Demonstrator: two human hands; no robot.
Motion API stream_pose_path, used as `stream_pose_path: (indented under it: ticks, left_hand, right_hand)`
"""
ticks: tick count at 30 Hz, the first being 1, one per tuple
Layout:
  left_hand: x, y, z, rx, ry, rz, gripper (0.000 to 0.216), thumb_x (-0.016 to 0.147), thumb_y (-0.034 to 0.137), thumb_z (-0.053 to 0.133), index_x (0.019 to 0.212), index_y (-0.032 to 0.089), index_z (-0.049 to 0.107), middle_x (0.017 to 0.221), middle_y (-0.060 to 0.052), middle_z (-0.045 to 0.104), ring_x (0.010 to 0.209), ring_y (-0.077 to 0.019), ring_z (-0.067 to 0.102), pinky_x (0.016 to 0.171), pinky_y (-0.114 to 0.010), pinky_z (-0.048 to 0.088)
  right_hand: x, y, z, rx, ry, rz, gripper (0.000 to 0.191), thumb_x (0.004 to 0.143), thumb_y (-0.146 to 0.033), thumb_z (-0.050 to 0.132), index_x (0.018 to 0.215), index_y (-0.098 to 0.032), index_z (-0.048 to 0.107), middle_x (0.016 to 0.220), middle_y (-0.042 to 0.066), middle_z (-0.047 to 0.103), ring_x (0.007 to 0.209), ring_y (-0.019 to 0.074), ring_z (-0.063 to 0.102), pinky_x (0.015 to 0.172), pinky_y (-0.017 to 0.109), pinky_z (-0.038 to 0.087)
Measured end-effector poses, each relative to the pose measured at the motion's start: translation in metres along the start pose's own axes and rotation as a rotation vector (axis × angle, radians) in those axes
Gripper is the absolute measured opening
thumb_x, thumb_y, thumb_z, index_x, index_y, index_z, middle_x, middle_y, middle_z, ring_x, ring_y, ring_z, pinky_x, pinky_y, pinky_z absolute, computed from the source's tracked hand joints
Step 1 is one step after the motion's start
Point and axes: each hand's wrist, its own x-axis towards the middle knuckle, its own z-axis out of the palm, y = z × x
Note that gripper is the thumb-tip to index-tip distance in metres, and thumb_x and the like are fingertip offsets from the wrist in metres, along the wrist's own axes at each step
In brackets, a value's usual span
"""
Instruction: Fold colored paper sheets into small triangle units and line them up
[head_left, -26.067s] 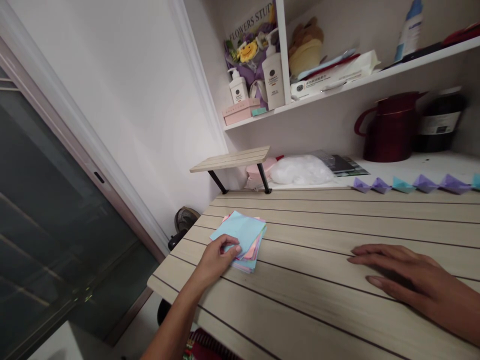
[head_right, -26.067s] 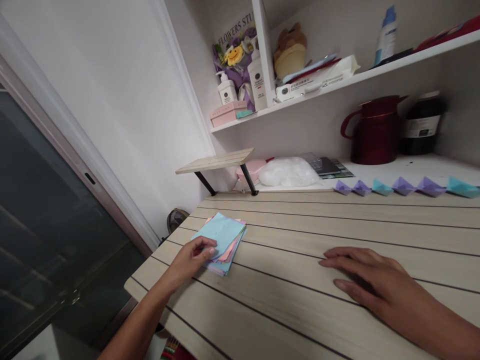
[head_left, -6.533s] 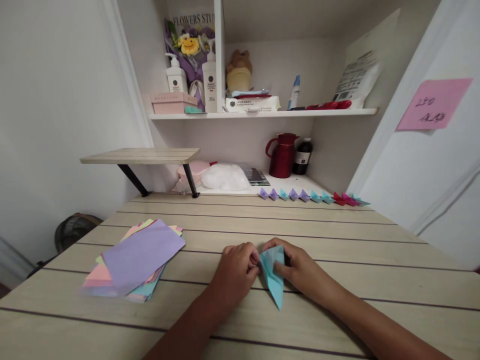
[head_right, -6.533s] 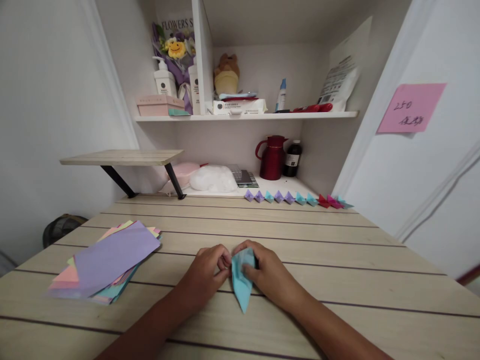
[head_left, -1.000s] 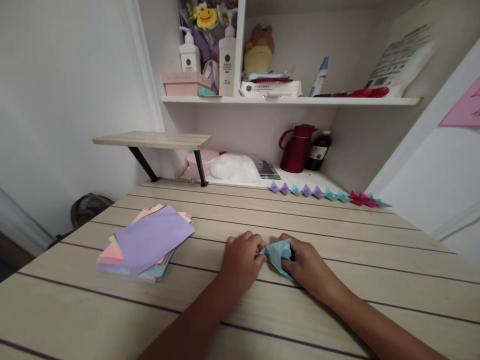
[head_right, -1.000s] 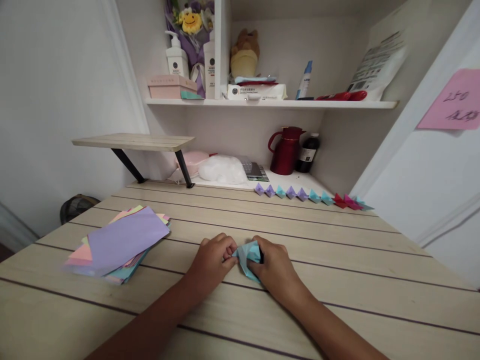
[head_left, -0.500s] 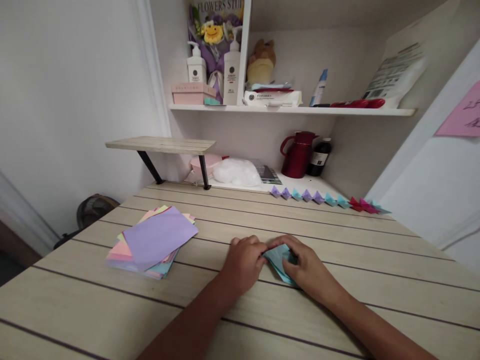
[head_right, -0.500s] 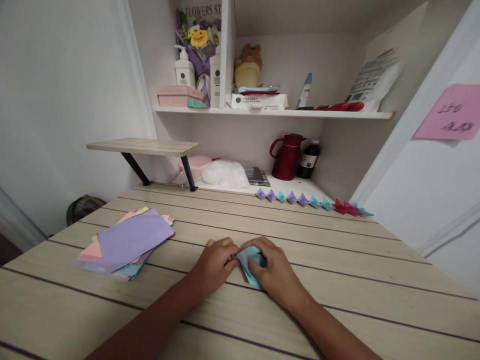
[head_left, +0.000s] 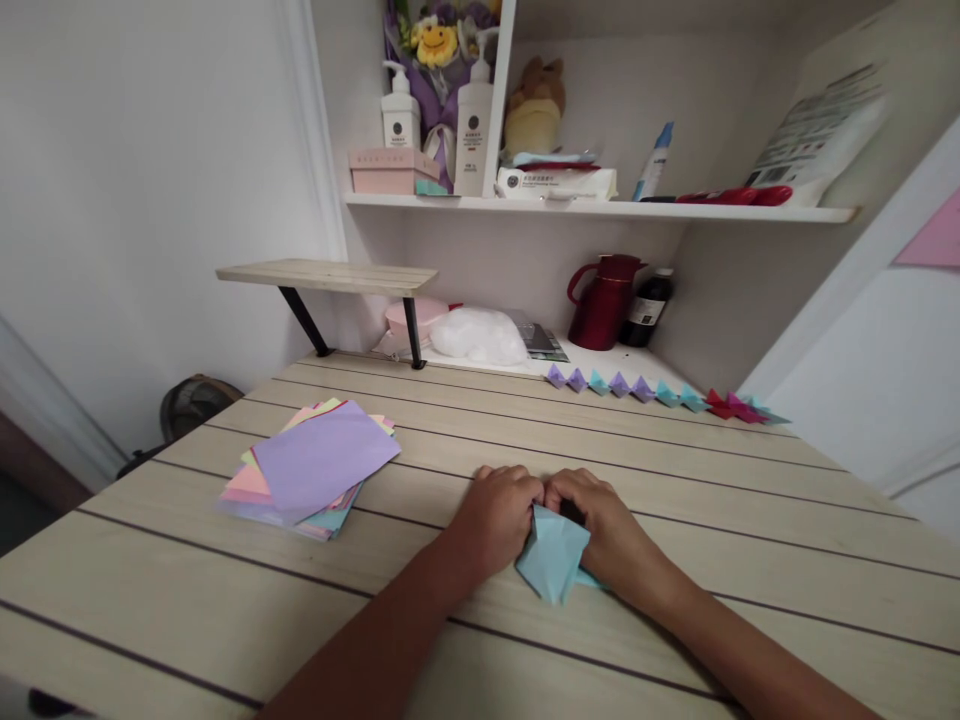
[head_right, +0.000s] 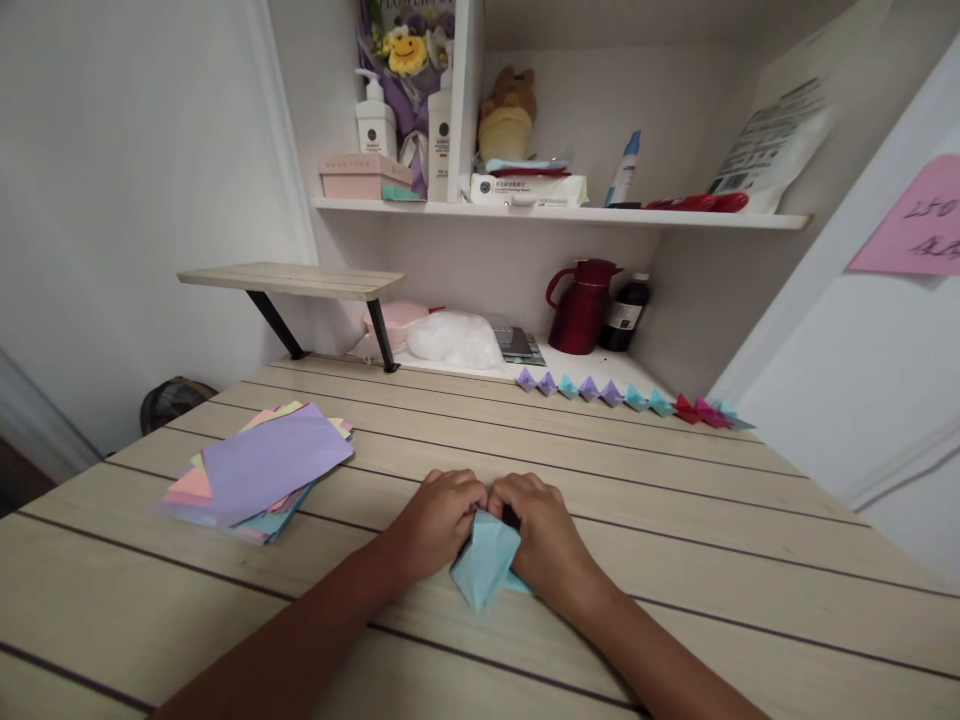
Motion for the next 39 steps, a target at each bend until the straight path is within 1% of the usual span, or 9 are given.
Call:
stream_pose_path:
  ticks: [4, 8, 11, 16, 21, 26, 31, 37, 39]
  left_hand:
    - [-0.001, -0.001, -0.002, -0.026, 0.003, 0.015, 0.022, 0.081, 0.008, 0.045, 0.085, 0.022, 0.062, 0.089, -0.001, 0.062, 0.093, -0.017, 0.056, 0.082, -0.031, 0.035]
    - [-0.001, 0.0, -0.005, -0.026, -0.022, 0.002, 0.023, 0.082, 0.007, 0.044, 0.085, 0.021, 0.063, 0.089, -0.001, 0.062, 0.092, -0.0169, 0.057, 0.082, -0.031, 0.035]
    - [0.0, -0.001, -0.006, 0.001, -0.027, -0.008, 0.019, 0.081, 0.008, 0.045, 0.079, 0.019, 0.06, 0.084, -0.001, 0.061, 0.086, -0.0162, 0.057, 0.079, -0.031, 0.035]
    - [-0.001, -0.004, -0.003, -0.103, 0.076, -0.07, 0.024, 0.077, 0.012, 0.058, 0.1, 0.021, 0.056, 0.09, 0.002, 0.061, 0.084, -0.0143, 0.057, 0.084, -0.032, 0.037]
    - [-0.003, -0.004, -0.001, -0.092, 0.116, -0.051, 0.039, 0.077, 0.013, 0.061, 0.114, 0.023, 0.052, 0.104, -0.001, 0.059, 0.095, -0.0175, 0.056, 0.089, -0.035, 0.038]
    - [-0.001, -0.002, -0.003, -0.004, 0.064, 0.009, 0.052, 0.081, 0.016, 0.063, 0.128, 0.032, 0.05, 0.112, -0.003, 0.055, 0.107, -0.0203, 0.052, 0.091, -0.036, 0.04]
    - [0.0, -0.001, 0.004, 0.154, 0.022, 0.087, 0.042, 0.087, 0.021, 0.057, 0.125, 0.04, 0.054, 0.109, -0.002, 0.056, 0.099, -0.0197, 0.052, 0.086, -0.037, 0.041]
    - [0.0, -0.001, 0.014, 0.296, 0.075, 0.162, 0.036, 0.094, 0.024, 0.045, 0.125, 0.041, 0.054, 0.112, -0.002, 0.057, 0.099, -0.0208, 0.05, 0.086, -0.039, 0.04]
    - [0.0, -0.001, 0.014, 0.312, 0.077, 0.178, 0.033, 0.094, 0.025, 0.044, 0.121, 0.039, 0.058, 0.113, -0.003, 0.058, 0.1, -0.0211, 0.05, 0.086, -0.04, 0.04]
  right_hand:
    - [-0.004, -0.007, -0.005, 0.131, 0.064, -0.055, 0.022, 0.076, -0.013, 0.058, 0.095, -0.024, 0.054, 0.108, 0.007, 0.058, 0.103, 0.022, 0.055, 0.086, 0.034, 0.046]
    - [-0.009, -0.012, -0.013, 0.004, 0.072, -0.108, 0.043, 0.075, -0.009, 0.058, 0.114, -0.027, 0.054, 0.127, 0.009, 0.048, 0.124, 0.026, 0.043, 0.099, 0.041, 0.039]
    - [-0.011, -0.014, -0.017, -0.05, -0.011, -0.106, 0.04, 0.071, -0.003, 0.051, 0.102, -0.027, 0.061, 0.112, 0.005, 0.058, 0.108, 0.024, 0.053, 0.09, 0.038, 0.043]
    - [-0.009, -0.005, -0.019, -0.001, -0.009, 0.202, 0.013, 0.08, -0.018, 0.05, 0.084, -0.023, 0.061, 0.079, 0.001, 0.063, 0.077, 0.0207, 0.058, 0.07, 0.032, 0.045]
    - [-0.01, 0.011, -0.017, -0.174, 0.097, 0.286, 0.011, 0.08, -0.027, 0.053, 0.083, -0.022, 0.063, 0.087, 0.005, 0.066, 0.087, 0.0254, 0.057, 0.08, 0.037, 0.042]
    - [-0.01, 0.014, -0.015, -0.257, 0.089, 0.3, 0.017, 0.073, -0.018, 0.055, 0.086, -0.024, 0.064, 0.098, 0.005, 0.065, 0.095, 0.0264, 0.055, 0.083, 0.038, 0.04]
    - [-0.011, 0.014, -0.015, -0.282, 0.05, 0.298, 0.028, 0.066, -0.005, 0.05, 0.084, -0.024, 0.061, 0.101, 0.003, 0.065, 0.094, 0.0245, 0.055, 0.078, 0.036, 0.039]
    - [-0.012, 0.013, -0.022, -0.172, 0.092, 0.166, 0.068, 0.061, -0.002, 0.052, 0.124, -0.028, 0.048, 0.125, 0.007, 0.052, 0.115, 0.0263, 0.049, 0.086, 0.039, 0.041]
    - [-0.012, 0.012, -0.028, -0.173, 0.115, 0.083, 0.067, 0.062, -0.001, 0.051, 0.124, -0.028, 0.048, 0.131, 0.007, 0.048, 0.121, 0.0258, 0.045, 0.093, 0.04, 0.039]
